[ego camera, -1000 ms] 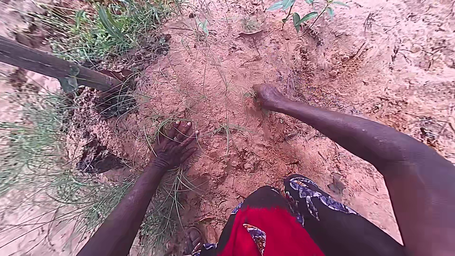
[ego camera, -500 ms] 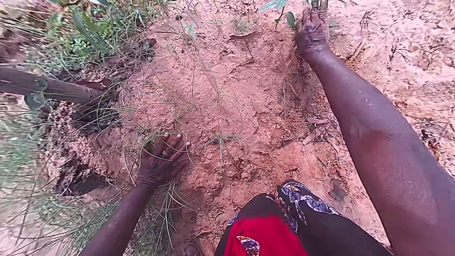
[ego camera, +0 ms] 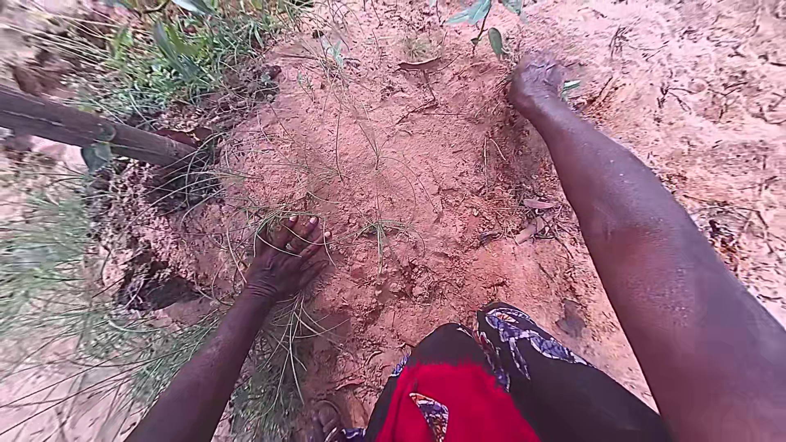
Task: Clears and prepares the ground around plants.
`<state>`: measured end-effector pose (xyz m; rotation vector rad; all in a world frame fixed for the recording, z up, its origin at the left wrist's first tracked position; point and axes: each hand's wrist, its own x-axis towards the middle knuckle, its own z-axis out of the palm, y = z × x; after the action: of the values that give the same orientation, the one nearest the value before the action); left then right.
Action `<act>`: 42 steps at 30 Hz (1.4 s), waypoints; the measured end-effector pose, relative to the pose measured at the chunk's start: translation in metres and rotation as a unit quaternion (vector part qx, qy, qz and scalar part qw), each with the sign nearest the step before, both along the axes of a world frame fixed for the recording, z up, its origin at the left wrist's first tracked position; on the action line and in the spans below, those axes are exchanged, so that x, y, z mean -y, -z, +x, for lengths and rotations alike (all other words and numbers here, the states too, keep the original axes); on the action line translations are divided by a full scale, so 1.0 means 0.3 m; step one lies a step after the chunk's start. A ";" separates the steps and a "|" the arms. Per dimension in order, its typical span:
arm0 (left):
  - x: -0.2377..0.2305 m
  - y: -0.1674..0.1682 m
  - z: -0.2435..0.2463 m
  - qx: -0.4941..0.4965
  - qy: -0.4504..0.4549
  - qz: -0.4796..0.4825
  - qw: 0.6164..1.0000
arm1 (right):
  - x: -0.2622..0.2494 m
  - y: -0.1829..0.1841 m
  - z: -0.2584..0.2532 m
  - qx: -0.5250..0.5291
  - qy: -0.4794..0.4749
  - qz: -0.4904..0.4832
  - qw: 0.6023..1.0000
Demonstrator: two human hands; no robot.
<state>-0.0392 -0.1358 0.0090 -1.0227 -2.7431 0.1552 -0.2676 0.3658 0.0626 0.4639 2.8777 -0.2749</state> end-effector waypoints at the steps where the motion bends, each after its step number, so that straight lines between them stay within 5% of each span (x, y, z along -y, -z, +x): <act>1: 0.000 0.000 0.002 -0.003 0.001 0.003 1.000 | 0.013 -0.028 0.035 0.008 0.006 -0.011 1.000; 6: 0.004 0.008 0.001 0.009 -0.001 0.001 1.000 | -0.069 0.061 0.147 0.017 -0.014 -0.030 0.999; 11: -0.001 0.000 -0.001 0.022 -0.002 0.000 1.000 | -0.085 0.177 0.459 0.132 -0.050 -0.042 0.989; 14: -0.004 0.002 -0.003 0.024 0.001 -0.002 1.000 | -0.151 0.183 0.548 0.050 -0.068 -0.029 0.996; 19: 0.000 0.004 -0.001 0.010 0.004 -0.001 1.000 | -0.138 0.095 0.318 -0.194 -0.240 -0.023 0.951; 26: -0.003 -0.001 0.002 -0.010 -0.006 -0.008 1.000 | 0.116 0.128 -0.176 -0.119 -0.370 0.069 0.919; 34: 0.004 0.004 0.009 -0.017 -0.001 -0.016 1.000 | 0.107 0.117 -0.240 -0.008 -0.113 0.053 0.992; 39: 0.000 -0.006 0.007 0.000 -0.011 -0.015 1.000 | 0.177 0.014 -0.146 0.038 -0.056 0.019 0.998; 42: 0.003 -0.003 0.008 0.024 -0.012 -0.015 1.000 | 0.137 0.093 -0.152 0.010 -0.054 0.003 0.998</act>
<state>-0.0369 -0.1367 0.0098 -1.0131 -2.8053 0.1785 -0.3132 0.3247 0.0347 0.3082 2.8735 -0.2410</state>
